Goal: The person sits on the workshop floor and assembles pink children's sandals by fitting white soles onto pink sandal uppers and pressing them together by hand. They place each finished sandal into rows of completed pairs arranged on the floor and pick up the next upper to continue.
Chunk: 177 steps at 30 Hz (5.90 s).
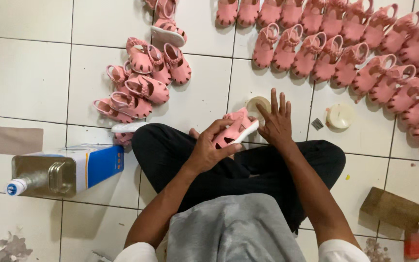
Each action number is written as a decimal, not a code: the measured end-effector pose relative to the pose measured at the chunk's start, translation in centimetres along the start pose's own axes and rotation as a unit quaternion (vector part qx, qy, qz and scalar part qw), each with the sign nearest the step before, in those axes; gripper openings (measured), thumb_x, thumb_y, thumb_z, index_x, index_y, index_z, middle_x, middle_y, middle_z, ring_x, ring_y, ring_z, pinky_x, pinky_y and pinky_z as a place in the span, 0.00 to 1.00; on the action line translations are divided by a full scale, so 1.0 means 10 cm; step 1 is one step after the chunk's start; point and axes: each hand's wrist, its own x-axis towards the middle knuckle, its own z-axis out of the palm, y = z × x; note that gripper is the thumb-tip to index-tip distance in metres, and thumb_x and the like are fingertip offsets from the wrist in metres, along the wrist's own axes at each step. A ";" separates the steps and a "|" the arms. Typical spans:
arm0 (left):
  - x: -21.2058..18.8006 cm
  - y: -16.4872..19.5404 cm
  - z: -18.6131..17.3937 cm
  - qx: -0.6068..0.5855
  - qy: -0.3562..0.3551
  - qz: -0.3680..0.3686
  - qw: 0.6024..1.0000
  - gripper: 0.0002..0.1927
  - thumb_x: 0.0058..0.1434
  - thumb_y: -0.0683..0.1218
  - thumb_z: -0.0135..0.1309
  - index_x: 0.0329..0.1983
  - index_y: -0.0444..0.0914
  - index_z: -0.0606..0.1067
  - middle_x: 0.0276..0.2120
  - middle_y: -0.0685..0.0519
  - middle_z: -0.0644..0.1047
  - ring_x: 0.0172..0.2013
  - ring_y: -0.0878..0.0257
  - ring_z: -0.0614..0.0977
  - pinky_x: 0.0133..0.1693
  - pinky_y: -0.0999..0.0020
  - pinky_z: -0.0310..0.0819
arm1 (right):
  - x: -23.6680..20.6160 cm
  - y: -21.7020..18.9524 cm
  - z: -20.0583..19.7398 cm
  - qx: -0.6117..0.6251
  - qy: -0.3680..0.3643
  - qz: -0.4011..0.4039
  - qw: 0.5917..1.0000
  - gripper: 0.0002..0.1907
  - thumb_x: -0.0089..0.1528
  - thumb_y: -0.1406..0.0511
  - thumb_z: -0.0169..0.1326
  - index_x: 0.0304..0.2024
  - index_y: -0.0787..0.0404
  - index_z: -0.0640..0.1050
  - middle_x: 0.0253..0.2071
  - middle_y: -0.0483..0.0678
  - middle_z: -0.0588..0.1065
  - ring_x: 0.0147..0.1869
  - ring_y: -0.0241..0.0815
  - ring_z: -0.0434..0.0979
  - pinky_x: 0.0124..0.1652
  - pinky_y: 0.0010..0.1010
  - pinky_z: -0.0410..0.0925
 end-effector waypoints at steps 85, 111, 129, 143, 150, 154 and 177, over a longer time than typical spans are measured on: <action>-0.08 0.47 -0.01 0.047 -0.116 -0.064 0.990 0.16 0.64 0.54 0.57 0.41 0.36 0.80 0.55 0.51 0.73 0.51 0.62 0.79 0.52 0.67 0.74 | -0.15 -0.55 -1.68 0.681 -0.135 0.037 0.719 0.22 0.65 0.73 0.58 0.59 0.64 0.67 0.46 0.48 0.74 0.60 0.41 0.78 0.57 0.34 0.74; 0.60 0.02 -0.17 -0.178 0.038 -0.153 0.971 0.40 0.64 0.69 0.50 0.65 0.35 0.61 0.48 0.45 0.75 0.44 0.60 0.82 0.46 0.61 0.81 | -0.16 -0.62 -1.13 0.576 0.113 0.116 0.801 0.34 0.66 0.74 0.57 0.71 0.65 0.58 0.58 0.58 0.75 0.58 0.44 0.79 0.51 0.33 0.77; 0.92 0.06 -0.04 -0.261 0.036 -0.126 0.956 0.40 0.61 0.68 0.55 0.59 0.32 0.65 0.44 0.48 0.77 0.38 0.67 0.83 0.36 0.72 0.81 | -0.09 -0.76 -1.20 0.409 0.142 -0.027 0.901 0.42 0.62 0.73 0.63 0.73 0.60 0.57 0.59 0.60 0.75 0.61 0.49 0.81 0.57 0.38 0.78; 0.68 0.01 -0.09 -0.229 0.046 -0.140 0.962 0.29 0.65 0.61 0.55 0.59 0.37 0.70 0.44 0.55 0.76 0.40 0.70 0.79 0.35 0.75 0.76 | -0.28 -0.87 -1.08 0.444 0.080 0.021 0.892 0.44 0.59 0.73 0.65 0.73 0.60 0.58 0.58 0.58 0.76 0.62 0.50 0.79 0.59 0.39 0.75; 0.98 0.05 -0.29 -0.347 0.030 -0.088 0.933 0.26 0.65 0.58 0.58 0.59 0.39 0.68 0.46 0.53 0.75 0.43 0.65 0.79 0.44 0.70 0.76 | -0.40 -0.04 -0.77 0.194 0.097 0.058 0.975 0.28 0.61 0.63 0.66 0.63 0.56 0.75 0.73 0.59 0.63 0.78 0.60 0.62 0.69 0.51 0.63; 1.00 0.11 -0.37 -0.313 0.022 -0.070 0.947 0.26 0.67 0.55 0.60 0.60 0.40 0.66 0.46 0.54 0.73 0.45 0.67 0.77 0.45 0.69 0.73 | -0.37 0.14 -0.16 0.028 0.012 0.003 1.000 0.28 0.62 0.49 0.60 0.60 0.53 0.80 0.79 0.63 0.46 0.81 0.69 0.42 0.69 0.63 0.50; 0.93 0.43 -0.43 -0.188 0.063 -0.063 0.978 0.31 0.62 0.67 0.58 0.55 0.40 0.70 0.43 0.57 0.75 0.43 0.69 0.76 0.47 0.71 0.71 | -0.42 -0.16 -0.34 0.147 -0.063 0.147 0.976 0.19 0.64 0.54 0.59 0.53 0.56 0.83 0.42 0.54 0.77 0.45 0.54 0.77 0.45 0.44 0.70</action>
